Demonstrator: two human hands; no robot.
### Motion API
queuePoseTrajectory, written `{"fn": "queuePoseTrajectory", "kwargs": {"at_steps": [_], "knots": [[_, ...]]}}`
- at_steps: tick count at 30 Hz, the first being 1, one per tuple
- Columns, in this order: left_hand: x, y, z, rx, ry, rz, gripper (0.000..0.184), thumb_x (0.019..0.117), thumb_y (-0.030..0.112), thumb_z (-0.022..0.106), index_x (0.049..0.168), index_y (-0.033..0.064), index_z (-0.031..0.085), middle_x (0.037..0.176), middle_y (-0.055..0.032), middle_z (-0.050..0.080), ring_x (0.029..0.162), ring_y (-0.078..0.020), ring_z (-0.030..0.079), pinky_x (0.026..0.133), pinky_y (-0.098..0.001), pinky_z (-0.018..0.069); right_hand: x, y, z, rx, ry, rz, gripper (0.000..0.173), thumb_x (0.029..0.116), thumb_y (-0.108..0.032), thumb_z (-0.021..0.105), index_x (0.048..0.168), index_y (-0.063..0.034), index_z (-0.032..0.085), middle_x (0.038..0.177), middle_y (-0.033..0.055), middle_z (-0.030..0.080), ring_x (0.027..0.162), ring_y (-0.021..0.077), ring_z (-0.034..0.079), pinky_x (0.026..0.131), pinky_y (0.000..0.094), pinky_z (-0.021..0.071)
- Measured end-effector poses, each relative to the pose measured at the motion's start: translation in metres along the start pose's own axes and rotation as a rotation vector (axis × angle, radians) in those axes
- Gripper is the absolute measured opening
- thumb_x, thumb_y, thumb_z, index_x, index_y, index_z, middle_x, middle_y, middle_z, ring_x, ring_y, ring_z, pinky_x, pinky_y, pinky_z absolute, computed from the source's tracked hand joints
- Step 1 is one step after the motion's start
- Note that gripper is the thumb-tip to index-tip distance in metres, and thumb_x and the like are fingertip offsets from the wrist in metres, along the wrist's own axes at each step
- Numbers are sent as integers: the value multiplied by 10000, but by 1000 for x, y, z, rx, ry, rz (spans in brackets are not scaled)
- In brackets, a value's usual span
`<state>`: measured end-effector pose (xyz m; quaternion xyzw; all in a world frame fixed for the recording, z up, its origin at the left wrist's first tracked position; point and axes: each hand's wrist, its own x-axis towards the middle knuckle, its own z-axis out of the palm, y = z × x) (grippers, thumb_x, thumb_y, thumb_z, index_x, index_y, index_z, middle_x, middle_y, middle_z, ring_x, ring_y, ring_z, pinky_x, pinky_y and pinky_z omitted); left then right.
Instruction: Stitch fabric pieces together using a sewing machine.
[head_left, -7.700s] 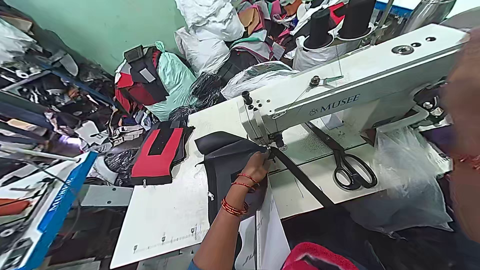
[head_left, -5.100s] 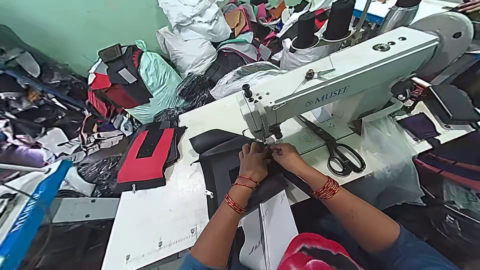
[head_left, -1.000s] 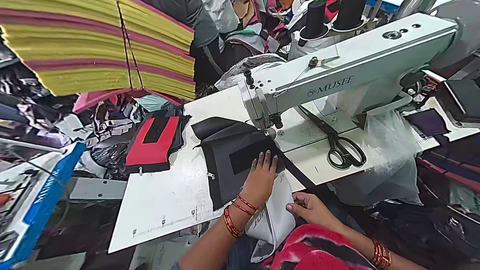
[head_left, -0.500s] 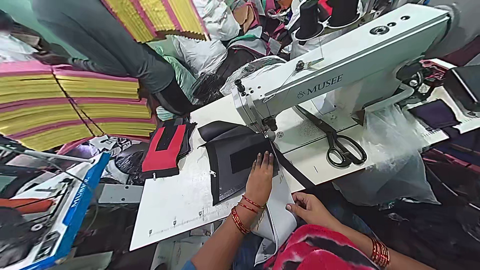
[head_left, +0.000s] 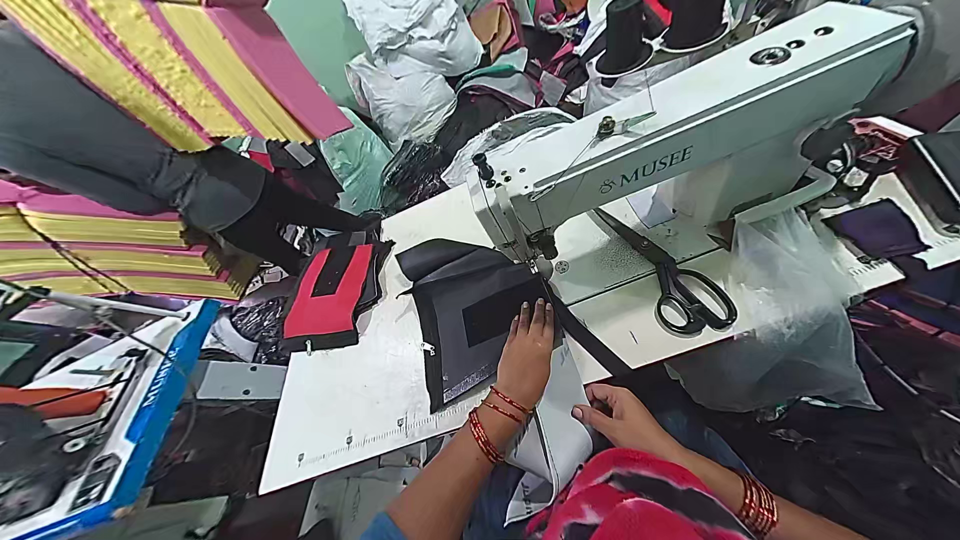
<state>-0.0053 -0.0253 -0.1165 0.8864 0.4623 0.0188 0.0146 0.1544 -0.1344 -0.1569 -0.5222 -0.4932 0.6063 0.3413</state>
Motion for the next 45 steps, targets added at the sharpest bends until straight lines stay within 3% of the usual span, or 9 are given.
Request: {"fn": "queuePoseTrajectory", "kwargs": {"at_steps": [9,13,15,20,26,29,33,41,45], "knots": [[4,5,-12,-37,-150,-30,626,905,-92,523,1522,-62,422,1602,-252,390,1486,-457,368,1173,-575,354,-2,-1,1,-6,14,-16,194,960,-234,687,925,-45,655,699,-41,555,615,7,508,604,191,431],[8,20,-28,-81,-197,-112,629,976,332,473,1456,-73,502,1542,-240,461,1406,-438,435,1060,-557,409,-8,-17,-1,-83,40,-57,226,970,-281,650,913,-62,652,684,-46,530,600,12,483,593,203,414],[18,31,-40,-135,-324,-201,780,1021,515,471,1480,-115,434,1545,-288,416,1412,-445,420,1113,-522,399,-10,-27,-3,-120,50,-100,224,978,-260,625,875,-62,627,660,-52,487,578,4,444,568,194,381],[51,49,-65,-201,-544,-443,602,919,96,617,1432,-162,439,1531,-320,370,1416,-432,421,1102,-476,458,-12,-47,-11,-294,36,-184,261,1000,-252,577,881,-37,664,710,12,553,636,66,506,612,248,423],[54,33,-62,-266,-539,-394,409,1019,16,454,1390,-148,499,1485,-310,445,1382,-434,471,1101,-489,459,1,-102,-44,-538,-223,11,315,1076,-282,532,1044,-23,709,815,76,687,683,161,666,684,363,571],[46,12,-55,-410,-467,-329,445,1053,80,404,1452,-102,480,1467,-295,473,1349,-393,516,1126,-465,435,42,-116,-56,-682,40,14,324,1078,-250,498,1135,-7,703,994,170,712,929,305,694,872,517,533],[37,1,-51,-555,-379,-302,453,1054,75,384,1472,-74,477,1436,-288,501,1306,-354,551,1118,-422,438,114,-100,-43,-774,263,2,374,1058,-284,565,1314,-24,650,1256,187,667,1228,366,595,1046,532,456],[29,-8,-40,-647,-293,-245,467,1042,54,378,1485,-60,473,1419,-288,514,1302,-344,544,1119,-392,432,128,-105,-18,-635,387,67,288,1059,-172,535,1244,-6,678,1174,183,700,1134,298,658,1019,457,485],[24,-12,-36,-708,-235,-228,466,1044,56,380,1486,-54,478,1411,-294,520,1284,-344,553,1116,-384,434,120,-95,-23,-405,404,74,255,1013,-125,595,1220,0,677,1040,130,707,894,173,663,831,345,534]]}}
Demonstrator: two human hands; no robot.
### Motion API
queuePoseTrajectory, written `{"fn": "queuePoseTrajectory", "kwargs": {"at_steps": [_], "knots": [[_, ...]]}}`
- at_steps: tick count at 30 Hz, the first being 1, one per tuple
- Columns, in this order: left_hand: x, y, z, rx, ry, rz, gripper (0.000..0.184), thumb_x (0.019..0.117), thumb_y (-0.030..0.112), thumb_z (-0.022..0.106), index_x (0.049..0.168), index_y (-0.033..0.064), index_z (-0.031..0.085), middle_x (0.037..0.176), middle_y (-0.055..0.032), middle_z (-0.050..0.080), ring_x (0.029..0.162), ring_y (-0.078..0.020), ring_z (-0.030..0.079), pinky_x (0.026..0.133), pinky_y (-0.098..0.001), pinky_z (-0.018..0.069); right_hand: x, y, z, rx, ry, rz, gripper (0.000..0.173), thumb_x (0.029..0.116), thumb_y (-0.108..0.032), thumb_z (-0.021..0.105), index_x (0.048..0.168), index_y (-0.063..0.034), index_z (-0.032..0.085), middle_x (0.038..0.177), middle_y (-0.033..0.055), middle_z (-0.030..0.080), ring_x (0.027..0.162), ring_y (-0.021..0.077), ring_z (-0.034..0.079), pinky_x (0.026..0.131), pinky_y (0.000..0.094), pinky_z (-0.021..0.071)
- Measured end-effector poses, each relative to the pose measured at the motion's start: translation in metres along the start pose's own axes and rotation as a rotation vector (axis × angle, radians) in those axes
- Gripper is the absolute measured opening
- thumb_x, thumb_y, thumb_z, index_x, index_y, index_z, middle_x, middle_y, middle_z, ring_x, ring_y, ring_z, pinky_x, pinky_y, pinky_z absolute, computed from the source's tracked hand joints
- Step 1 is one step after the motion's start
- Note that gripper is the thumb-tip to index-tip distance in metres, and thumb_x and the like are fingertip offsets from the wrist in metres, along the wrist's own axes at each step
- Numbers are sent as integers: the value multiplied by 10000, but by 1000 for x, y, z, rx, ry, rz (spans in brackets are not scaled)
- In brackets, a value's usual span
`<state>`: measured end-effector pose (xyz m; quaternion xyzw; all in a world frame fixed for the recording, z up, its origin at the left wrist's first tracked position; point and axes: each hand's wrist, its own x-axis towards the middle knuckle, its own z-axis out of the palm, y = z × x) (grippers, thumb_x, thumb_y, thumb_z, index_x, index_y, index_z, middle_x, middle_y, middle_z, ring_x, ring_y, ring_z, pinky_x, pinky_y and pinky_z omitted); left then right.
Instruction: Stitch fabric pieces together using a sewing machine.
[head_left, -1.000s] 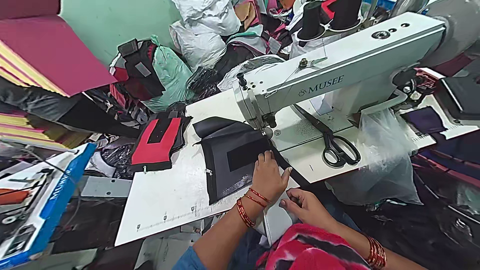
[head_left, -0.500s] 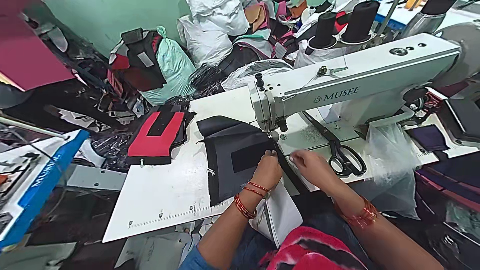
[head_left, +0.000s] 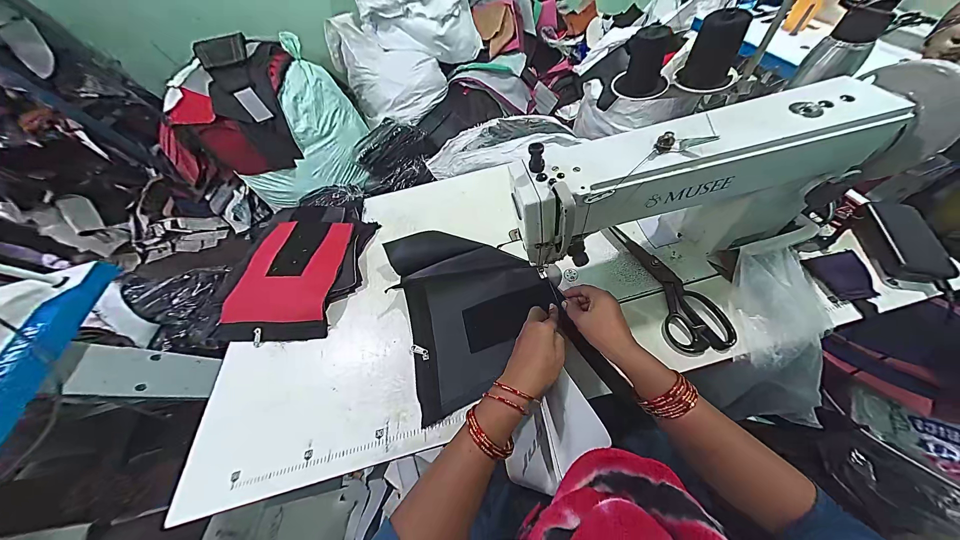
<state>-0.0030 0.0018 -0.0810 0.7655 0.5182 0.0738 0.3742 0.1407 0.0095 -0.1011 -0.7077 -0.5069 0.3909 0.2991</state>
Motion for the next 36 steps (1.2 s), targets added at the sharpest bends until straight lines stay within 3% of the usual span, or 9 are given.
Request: {"fn": "queuePoseTrajectory", "kwargs": {"at_steps": [3,8,15,21,26,29,32,34,36], "knots": [[-1,-1,-1,-19,2,2,466,1050,59,377,1494,-50,470,1427,-297,513,1291,-344,552,1122,-386,429,-8,3,1,76,-25,1,259,994,-79,581,1222,12,664,970,102,693,753,116,625,694,283,518],[-1,0,-1,-19,-2,-7,466,1046,54,381,1490,-55,472,1426,-301,510,1287,-349,552,1112,-393,435,-14,5,4,103,-63,-74,278,972,-30,573,1223,49,662,1015,137,699,827,114,638,771,264,521],[3,13,-4,82,-72,-73,472,1052,73,385,1505,-34,462,1454,-277,491,1314,-349,544,1124,-408,434,-9,7,-3,97,-119,-62,270,960,-23,580,1212,33,659,1033,122,685,813,105,627,747,263,520],[5,22,0,179,-99,-92,410,1042,67,405,1386,-92,562,1450,-285,491,1327,-388,528,1120,-438,436,-9,10,-7,89,-143,-75,252,959,-25,595,1192,32,671,1034,122,689,813,108,633,758,268,527],[4,23,3,191,-76,-70,347,1028,64,428,1213,-129,650,1398,-288,533,1302,-396,546,1100,-449,447,-11,13,-9,79,-169,-103,263,962,-12,575,1199,35,679,1029,126,695,810,105,628,758,264,523],[3,23,3,196,-82,-67,333,1020,87,460,1163,-128,671,1373,-288,544,1292,-397,548,1094,-454,449,-13,11,-11,10,-183,-131,299,971,-9,558,1237,35,689,1067,149,713,863,127,642,813,277,520],[-5,17,5,156,-62,-2,423,971,234,552,1156,-123,683,1362,-328,527,1297,-427,517,1098,-473,428,-17,8,-13,-120,-207,-198,333,971,-8,552,1272,41,688,1179,223,691,1064,258,662,980,369,499],[-14,10,11,133,-10,69,487,977,292,512,1188,-113,683,1375,-358,506,1312,-462,491,1104,-489,414,-19,7,-13,-186,-209,-239,341,963,-9,545,1265,44,693,1190,240,683,1109,297,650,1002,396,486],[-19,4,18,140,48,116,462,994,216,449,1250,-98,670,1369,-348,516,1307,-464,491,1108,-484,412,-20,5,-12,-235,-210,-254,339,975,-8,528,1267,40,694,1182,236,673,1104,299,640,992,389,484]]}}
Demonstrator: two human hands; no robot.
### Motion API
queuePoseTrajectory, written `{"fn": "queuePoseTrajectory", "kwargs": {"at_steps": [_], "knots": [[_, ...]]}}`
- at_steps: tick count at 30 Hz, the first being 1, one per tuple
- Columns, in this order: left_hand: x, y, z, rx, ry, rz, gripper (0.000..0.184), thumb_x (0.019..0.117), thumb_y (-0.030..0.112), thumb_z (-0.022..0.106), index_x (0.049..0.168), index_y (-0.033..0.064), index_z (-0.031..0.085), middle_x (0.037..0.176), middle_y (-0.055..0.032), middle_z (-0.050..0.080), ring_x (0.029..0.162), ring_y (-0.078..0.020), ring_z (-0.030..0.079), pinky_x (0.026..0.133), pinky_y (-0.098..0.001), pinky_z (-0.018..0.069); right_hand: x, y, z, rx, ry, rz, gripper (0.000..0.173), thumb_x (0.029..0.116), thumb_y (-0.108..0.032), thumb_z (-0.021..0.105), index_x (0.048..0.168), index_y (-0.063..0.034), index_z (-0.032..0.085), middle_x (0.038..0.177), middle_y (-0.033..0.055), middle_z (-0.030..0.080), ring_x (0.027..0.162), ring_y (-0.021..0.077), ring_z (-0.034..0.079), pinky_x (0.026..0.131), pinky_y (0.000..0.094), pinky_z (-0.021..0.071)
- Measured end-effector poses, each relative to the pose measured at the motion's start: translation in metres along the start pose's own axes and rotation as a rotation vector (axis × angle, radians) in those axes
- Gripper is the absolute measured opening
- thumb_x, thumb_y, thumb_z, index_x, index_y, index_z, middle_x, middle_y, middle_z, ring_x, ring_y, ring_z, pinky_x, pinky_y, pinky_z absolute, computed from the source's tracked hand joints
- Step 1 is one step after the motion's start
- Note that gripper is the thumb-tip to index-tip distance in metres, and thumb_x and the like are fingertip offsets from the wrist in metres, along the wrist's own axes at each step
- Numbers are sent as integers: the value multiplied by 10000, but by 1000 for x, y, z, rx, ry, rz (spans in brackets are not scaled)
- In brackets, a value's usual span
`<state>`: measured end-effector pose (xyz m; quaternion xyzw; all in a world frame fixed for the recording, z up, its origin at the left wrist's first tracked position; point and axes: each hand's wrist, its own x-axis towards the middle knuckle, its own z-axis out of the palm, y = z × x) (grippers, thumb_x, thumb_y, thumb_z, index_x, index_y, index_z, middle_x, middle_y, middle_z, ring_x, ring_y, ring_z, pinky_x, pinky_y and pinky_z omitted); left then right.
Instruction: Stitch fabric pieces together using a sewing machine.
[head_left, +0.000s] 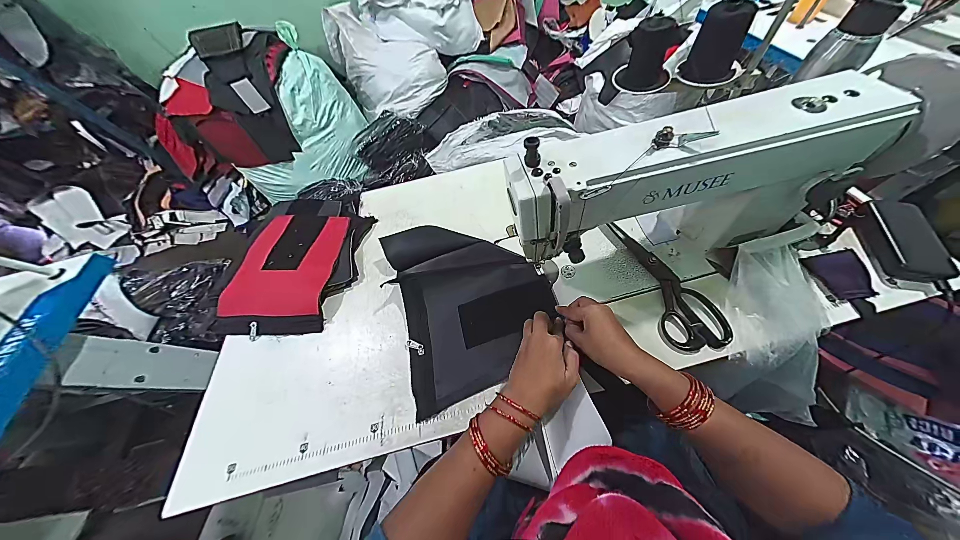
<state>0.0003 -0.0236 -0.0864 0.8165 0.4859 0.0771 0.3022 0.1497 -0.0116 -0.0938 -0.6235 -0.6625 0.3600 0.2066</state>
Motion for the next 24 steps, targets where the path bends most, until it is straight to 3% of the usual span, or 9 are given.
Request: {"fn": "queuePoseTrajectory", "kwargs": {"at_steps": [3,5,8,12,16,20,24], "knots": [[-4,-8,18,81,180,75,406,963,162,519,1255,-63,688,1324,-296,592,1265,-452,547,1071,-490,459,0,5,1,40,32,-20,324,967,-11,537,1237,41,708,1147,217,692,1018,252,661,926,342,510],[-7,-14,29,138,300,115,409,922,184,584,1250,-26,706,1370,-275,602,1317,-487,528,1073,-562,453,0,10,2,143,53,8,330,957,-18,548,1244,35,702,1117,183,700,944,187,658,860,305,521],[-8,-22,35,174,360,147,431,924,215,594,1279,-8,695,1407,-246,602,1342,-487,527,1077,-598,443,0,17,9,285,114,70,292,952,-44,571,1205,18,704,985,100,707,774,70,618,707,232,510],[-8,-22,36,209,373,168,435,926,214,583,1275,-22,691,1372,-247,630,1313,-464,568,1061,-579,469,-2,16,12,334,143,98,286,955,-46,576,1203,22,700,943,77,705,717,44,596,654,210,494],[-8,-21,34,227,353,174,447,912,209,605,1279,-33,686,1364,-258,632,1305,-469,573,1055,-584,472,-4,15,12,309,144,74,284,955,-40,560,1185,16,717,982,97,702,760,59,603,698,220,498],[-7,-19,31,243,308,166,468,891,183,617,1293,-52,674,1394,-275,607,1328,-483,551,1074,-584,461,-7,13,11,216,135,-5,309,961,-18,546,1211,47,715,1114,191,699,920,162,650,830,272,517],[-7,-20,29,221,292,187,480,872,179,635,1280,-69,675,1405,-289,592,1345,-489,535,1090,-564,459,-9,9,12,96,122,-58,323,957,3,533,1221,56,711,1118,235,681,964,241,651,877,315,513]]}}
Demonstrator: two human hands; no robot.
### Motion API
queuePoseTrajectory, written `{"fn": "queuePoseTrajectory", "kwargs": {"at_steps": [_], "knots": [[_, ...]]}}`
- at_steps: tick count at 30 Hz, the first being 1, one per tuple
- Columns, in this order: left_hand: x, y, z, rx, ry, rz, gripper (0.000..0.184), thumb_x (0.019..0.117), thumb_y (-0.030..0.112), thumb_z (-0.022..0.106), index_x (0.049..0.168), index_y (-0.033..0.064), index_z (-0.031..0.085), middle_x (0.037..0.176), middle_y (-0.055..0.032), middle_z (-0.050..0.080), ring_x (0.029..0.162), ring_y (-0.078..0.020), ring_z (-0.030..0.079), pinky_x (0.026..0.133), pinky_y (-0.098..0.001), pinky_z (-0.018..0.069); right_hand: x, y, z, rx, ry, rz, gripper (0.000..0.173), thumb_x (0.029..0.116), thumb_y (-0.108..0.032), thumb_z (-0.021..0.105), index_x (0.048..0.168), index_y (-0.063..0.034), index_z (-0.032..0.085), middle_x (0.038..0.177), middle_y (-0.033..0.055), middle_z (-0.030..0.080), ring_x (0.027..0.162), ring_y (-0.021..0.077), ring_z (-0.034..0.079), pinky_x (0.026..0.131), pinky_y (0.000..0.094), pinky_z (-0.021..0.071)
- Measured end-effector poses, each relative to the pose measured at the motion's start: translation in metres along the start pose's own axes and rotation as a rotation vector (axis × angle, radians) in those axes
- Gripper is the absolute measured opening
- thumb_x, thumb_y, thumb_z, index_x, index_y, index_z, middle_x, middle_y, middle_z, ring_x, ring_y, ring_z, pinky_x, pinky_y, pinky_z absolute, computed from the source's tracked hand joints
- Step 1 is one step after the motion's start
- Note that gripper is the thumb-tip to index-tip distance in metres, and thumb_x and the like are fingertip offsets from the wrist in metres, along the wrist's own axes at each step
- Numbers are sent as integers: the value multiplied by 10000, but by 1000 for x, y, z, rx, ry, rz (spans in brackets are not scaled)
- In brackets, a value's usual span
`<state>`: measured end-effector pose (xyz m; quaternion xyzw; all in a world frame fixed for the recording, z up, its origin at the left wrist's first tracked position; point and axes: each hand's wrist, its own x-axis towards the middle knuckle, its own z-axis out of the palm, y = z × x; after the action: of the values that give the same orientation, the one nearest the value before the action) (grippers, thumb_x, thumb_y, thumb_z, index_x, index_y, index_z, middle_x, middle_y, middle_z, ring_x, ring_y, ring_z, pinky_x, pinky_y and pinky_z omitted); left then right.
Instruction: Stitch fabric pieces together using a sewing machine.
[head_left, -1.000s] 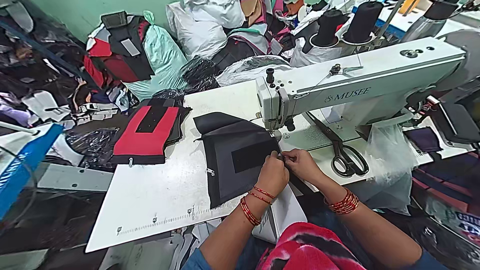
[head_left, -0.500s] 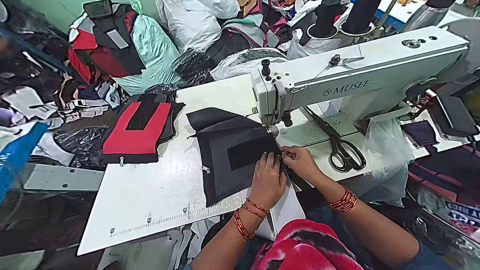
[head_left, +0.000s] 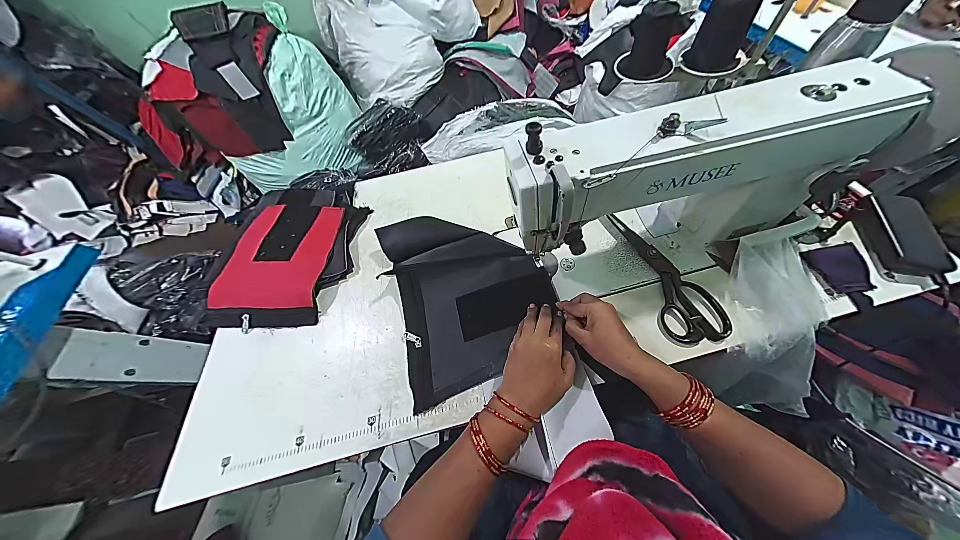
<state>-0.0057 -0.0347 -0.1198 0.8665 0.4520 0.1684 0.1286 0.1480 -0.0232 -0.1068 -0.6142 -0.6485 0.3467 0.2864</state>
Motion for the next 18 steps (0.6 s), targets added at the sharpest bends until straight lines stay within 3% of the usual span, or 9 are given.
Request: {"fn": "queuePoseTrajectory", "kwargs": {"at_steps": [4,6,10,12,15,18], "knots": [[3,-10,-8,-59,29,59,392,860,183,605,1131,-63,746,1306,-257,671,1268,-461,611,1040,-553,505,-2,-7,6,-186,-39,-35,340,975,11,504,1257,82,680,1139,276,650,1005,339,656,907,400,529],[10,-26,-18,-163,48,56,321,871,129,563,1043,-42,774,1202,-217,728,1169,-390,686,997,-514,544,-4,-7,18,-326,0,-81,325,981,35,497,1250,107,664,1134,294,644,983,384,683,868,436,567],[35,-63,-22,-313,108,92,351,912,26,533,1195,-17,735,1275,-218,660,971,-284,723,831,-412,606,-7,-8,29,-434,79,-127,300,946,71,540,1210,138,666,1105,298,647,932,398,700,803,441,590],[49,-70,-18,-266,106,186,388,889,-29,536,1231,-20,719,1347,-208,640,998,-284,729,826,-417,610,-7,-5,30,-440,113,-154,263,925,75,559,1145,136,690,1079,298,656,902,396,708,773,444,597],[71,-65,-20,-124,-129,250,424,923,-57,511,1308,-4,678,1466,-188,574,1198,-358,669,976,-487,557,-7,-8,29,-450,98,-135,244,932,76,553,1122,136,695,1111,311,646,918,404,707,782,446,597],[82,-58,-20,-26,-341,231,412,975,-46,464,1343,-21,648,1423,-202,609,1235,-392,641,1032,-510,509,-7,-10,28,-461,71,-113,246,941,72,545,1127,137,691,1144,316,641,939,403,708,792,441,594]]}}
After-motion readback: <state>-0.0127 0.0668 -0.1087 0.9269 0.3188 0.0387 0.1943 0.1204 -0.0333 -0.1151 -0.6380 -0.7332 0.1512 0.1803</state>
